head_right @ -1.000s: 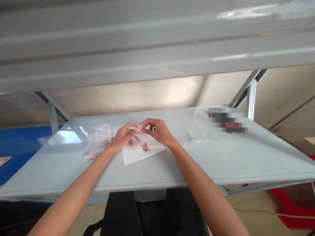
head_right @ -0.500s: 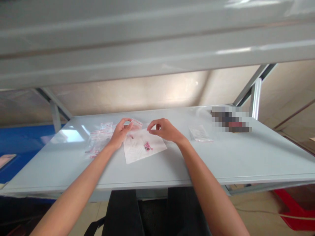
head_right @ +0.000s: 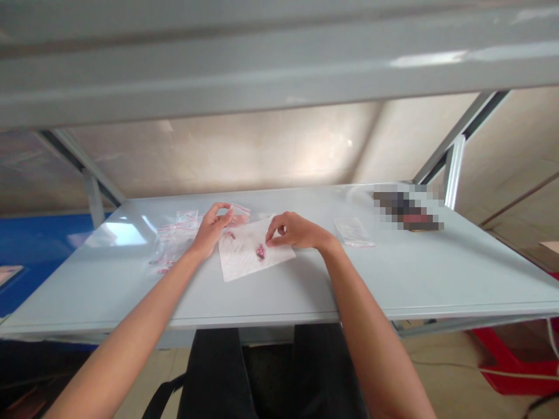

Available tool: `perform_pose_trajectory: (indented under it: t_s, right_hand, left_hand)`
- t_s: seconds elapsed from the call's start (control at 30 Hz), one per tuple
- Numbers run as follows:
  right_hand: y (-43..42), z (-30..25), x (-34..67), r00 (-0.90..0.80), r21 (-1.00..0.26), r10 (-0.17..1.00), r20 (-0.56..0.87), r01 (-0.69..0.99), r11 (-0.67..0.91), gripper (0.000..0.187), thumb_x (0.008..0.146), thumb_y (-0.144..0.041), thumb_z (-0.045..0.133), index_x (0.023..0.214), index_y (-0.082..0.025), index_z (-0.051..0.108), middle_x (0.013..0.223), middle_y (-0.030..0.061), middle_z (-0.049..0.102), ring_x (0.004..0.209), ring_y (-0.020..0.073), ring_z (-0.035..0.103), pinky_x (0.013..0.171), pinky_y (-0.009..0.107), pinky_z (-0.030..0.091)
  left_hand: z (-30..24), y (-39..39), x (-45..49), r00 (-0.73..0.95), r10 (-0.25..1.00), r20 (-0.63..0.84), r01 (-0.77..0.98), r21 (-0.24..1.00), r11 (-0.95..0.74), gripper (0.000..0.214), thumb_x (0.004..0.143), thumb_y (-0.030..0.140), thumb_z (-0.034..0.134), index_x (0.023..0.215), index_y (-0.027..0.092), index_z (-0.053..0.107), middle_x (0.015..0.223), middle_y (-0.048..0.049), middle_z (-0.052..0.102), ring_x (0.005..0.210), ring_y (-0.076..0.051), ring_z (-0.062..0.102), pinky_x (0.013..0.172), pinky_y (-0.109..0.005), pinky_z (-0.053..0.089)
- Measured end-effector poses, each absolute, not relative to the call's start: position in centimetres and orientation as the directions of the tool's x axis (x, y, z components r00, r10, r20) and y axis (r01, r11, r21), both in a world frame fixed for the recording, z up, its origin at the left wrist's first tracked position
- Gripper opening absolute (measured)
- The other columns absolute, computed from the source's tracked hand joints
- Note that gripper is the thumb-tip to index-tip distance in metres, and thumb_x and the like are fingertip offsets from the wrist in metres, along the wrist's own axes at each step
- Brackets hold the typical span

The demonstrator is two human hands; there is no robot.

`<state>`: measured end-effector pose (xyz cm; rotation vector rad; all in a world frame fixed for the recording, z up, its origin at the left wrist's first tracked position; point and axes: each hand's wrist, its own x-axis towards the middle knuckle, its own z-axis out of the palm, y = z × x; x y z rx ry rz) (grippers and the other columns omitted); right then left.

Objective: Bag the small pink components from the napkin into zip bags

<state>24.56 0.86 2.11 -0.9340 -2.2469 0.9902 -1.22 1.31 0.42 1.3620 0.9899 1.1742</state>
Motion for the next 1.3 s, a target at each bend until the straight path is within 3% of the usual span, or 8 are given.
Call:
perform_pose_trajectory:
  t_s: [0.2, 0.33, 0.53, 0.7, 0.9, 1.0, 1.13, 1.3]
  right_hand:
    - [0.6, 2.3, 22.8, -0.223, -0.809, 0.850, 0.477, 0.265, 0.524, 0.028, 0.085, -0.046, 0.071, 0.093, -0.020, 0.079, 0.099, 0.0081, 0.069, 0.084, 0.0173, 0.061, 0.065, 0.028, 0.044]
    - [0.1, 2.0, 21.2, -0.321, -0.806, 0.830, 0.455, 0.248, 0.538, 0.029, 0.086, -0.047, 0.070, 0.094, -0.021, 0.081, 0.097, 0.0072, 0.065, 0.073, 0.0134, 0.056, 0.061, 0.027, 0.043]
    - [-0.2, 2.9, 22.5, -0.316, -0.789, 0.819, 0.479, 0.254, 0.559, 0.028, 0.092, -0.040, 0.062, 0.104, -0.022, 0.079, 0.100, 0.0076, 0.068, 0.087, 0.0174, 0.061, 0.068, 0.028, 0.045]
    - [-0.4, 3.4, 23.5, -0.709, -0.783, 0.671, 0.217, 0.285, 0.554, 0.016, 0.079, -0.034, 0.077, 0.091, -0.025, 0.082, 0.091, 0.0038, 0.065, 0.074, 0.0141, 0.054, 0.066, 0.028, 0.042]
    - [-0.3, 2.2, 22.7, -0.772, -0.756, 0.626, 0.113, 0.342, 0.558, 0.006, 0.077, -0.029, 0.079, 0.081, -0.027, 0.083, 0.094, 0.0037, 0.061, 0.085, 0.0169, 0.061, 0.086, 0.033, 0.047]
    - [-0.2, 2.2, 22.8, -0.781, -0.754, 0.610, 0.134, 0.319, 0.575, 0.006, 0.078, -0.028, 0.078, 0.081, -0.026, 0.083, 0.094, 0.0038, 0.061, 0.083, 0.0159, 0.059, 0.082, 0.032, 0.048]
    - [0.0, 2.7, 23.3, -0.615, -0.775, 0.728, 0.303, 0.285, 0.564, 0.016, 0.081, -0.036, 0.076, 0.090, -0.024, 0.082, 0.094, 0.0045, 0.062, 0.075, 0.0137, 0.055, 0.066, 0.028, 0.044]
    - [0.2, 2.5, 22.5, -0.256, -0.803, 0.847, 0.466, 0.281, 0.526, 0.023, 0.085, -0.042, 0.072, 0.089, -0.020, 0.078, 0.093, 0.0064, 0.068, 0.080, 0.0158, 0.059, 0.067, 0.028, 0.045]
  left_hand:
    - [0.9, 0.5, -0.6, 0.371, 0.919, 0.131, 0.037, 0.987, -0.156, 0.051, 0.083, 0.056, 0.072, 0.112, 0.019, 0.054, 0.090, -0.0110, 0.077, 0.075, -0.022, 0.076, 0.048, -0.019, 0.049]
    - [0.8, 0.3, -0.4, 0.406, 0.904, 0.135, 0.052, 0.984, -0.170, 0.052, 0.083, 0.055, 0.072, 0.114, 0.018, 0.055, 0.088, -0.0113, 0.077, 0.072, -0.022, 0.076, 0.046, -0.019, 0.049]
    - [0.3, 1.1, -0.8, 0.305, 0.939, 0.160, 0.033, 0.984, -0.178, 0.053, 0.082, 0.059, 0.072, 0.111, 0.018, 0.054, 0.096, -0.0127, 0.077, 0.071, -0.022, 0.075, 0.043, -0.020, 0.049]
    - [0.2, 1.5, -0.9, 0.161, 0.972, 0.173, 0.017, 0.984, -0.178, 0.053, 0.083, 0.061, 0.070, 0.110, 0.018, 0.053, 0.096, -0.0124, 0.077, 0.067, -0.020, 0.075, 0.044, -0.020, 0.048]
    - [0.4, 1.3, -0.8, 0.155, 0.974, 0.162, 0.009, 0.986, -0.165, 0.054, 0.083, 0.061, 0.070, 0.109, 0.019, 0.052, 0.095, -0.0115, 0.077, 0.065, -0.019, 0.074, 0.043, -0.020, 0.047]
    - [0.4, 1.2, -0.8, 0.158, 0.974, 0.165, 0.008, 0.986, -0.168, 0.053, 0.083, 0.061, 0.070, 0.109, 0.019, 0.052, 0.095, -0.0119, 0.077, 0.065, -0.019, 0.074, 0.043, -0.020, 0.047]
    - [0.6, 1.2, -0.8, 0.202, 0.964, 0.174, 0.008, 0.984, -0.179, 0.053, 0.083, 0.061, 0.070, 0.110, 0.019, 0.052, 0.098, -0.0130, 0.077, 0.068, -0.020, 0.074, 0.043, -0.020, 0.048]
    - [0.5, 1.0, -0.7, 0.348, 0.920, 0.179, 0.037, 0.978, -0.205, 0.050, 0.085, 0.057, 0.069, 0.114, 0.021, 0.051, 0.100, -0.0107, 0.076, 0.071, -0.020, 0.074, 0.041, -0.018, 0.046]
